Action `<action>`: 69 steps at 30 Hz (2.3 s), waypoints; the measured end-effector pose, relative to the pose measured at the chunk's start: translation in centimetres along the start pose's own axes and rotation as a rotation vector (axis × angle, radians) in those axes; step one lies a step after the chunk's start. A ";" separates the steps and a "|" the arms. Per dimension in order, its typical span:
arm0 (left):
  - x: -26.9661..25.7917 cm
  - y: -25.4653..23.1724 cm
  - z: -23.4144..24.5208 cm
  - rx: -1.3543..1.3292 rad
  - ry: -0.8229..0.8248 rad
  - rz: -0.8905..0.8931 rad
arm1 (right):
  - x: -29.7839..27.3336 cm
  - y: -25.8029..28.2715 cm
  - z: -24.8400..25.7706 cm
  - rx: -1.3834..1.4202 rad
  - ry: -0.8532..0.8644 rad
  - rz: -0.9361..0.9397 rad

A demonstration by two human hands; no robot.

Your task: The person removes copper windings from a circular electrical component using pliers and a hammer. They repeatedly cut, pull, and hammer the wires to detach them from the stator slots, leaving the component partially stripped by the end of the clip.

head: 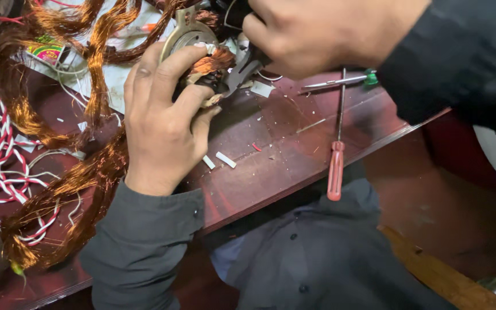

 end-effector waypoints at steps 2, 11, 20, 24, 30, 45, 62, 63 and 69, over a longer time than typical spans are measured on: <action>-0.2 0.1 -0.1 -0.004 -0.005 0.009 | -0.5 0.5 1.5 0.009 0.111 -0.082; 0.1 -0.4 0.0 -0.020 -0.010 0.041 | -0.3 0.9 4.9 -0.221 -0.001 -0.006; 0.1 -0.2 0.2 -0.076 -0.017 0.053 | 0.8 0.0 4.7 -0.279 0.151 0.106; 0.1 -0.2 0.1 -0.102 -0.026 0.055 | 0.1 0.3 4.7 -0.333 0.194 0.127; -0.1 -0.9 -0.5 -0.129 -0.047 0.042 | -0.5 1.1 3.9 -0.259 0.102 -0.026; -0.2 -0.7 -0.6 -0.201 -0.030 0.035 | -0.4 0.5 1.2 0.195 0.320 -0.207; -0.5 -0.7 -0.7 -0.202 -0.047 0.052 | -0.7 -0.1 -1.1 0.395 0.140 -0.100; -0.3 -0.7 -0.7 -0.196 -0.042 0.037 | -0.8 0.1 -0.7 0.389 0.122 -0.119; -0.3 -0.6 -0.3 -0.183 -0.021 0.017 | -3.2 3.4 1.7 0.039 -0.082 -0.301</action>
Point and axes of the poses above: each hand's wrist, its own x-axis towards the middle knuckle, its own z-axis out of the back of the hand, y = z × x, the point moved 3 cm from there along x, towards the middle knuckle, and after that the axes turned 1 degree about -y, right-handed, at the moved point
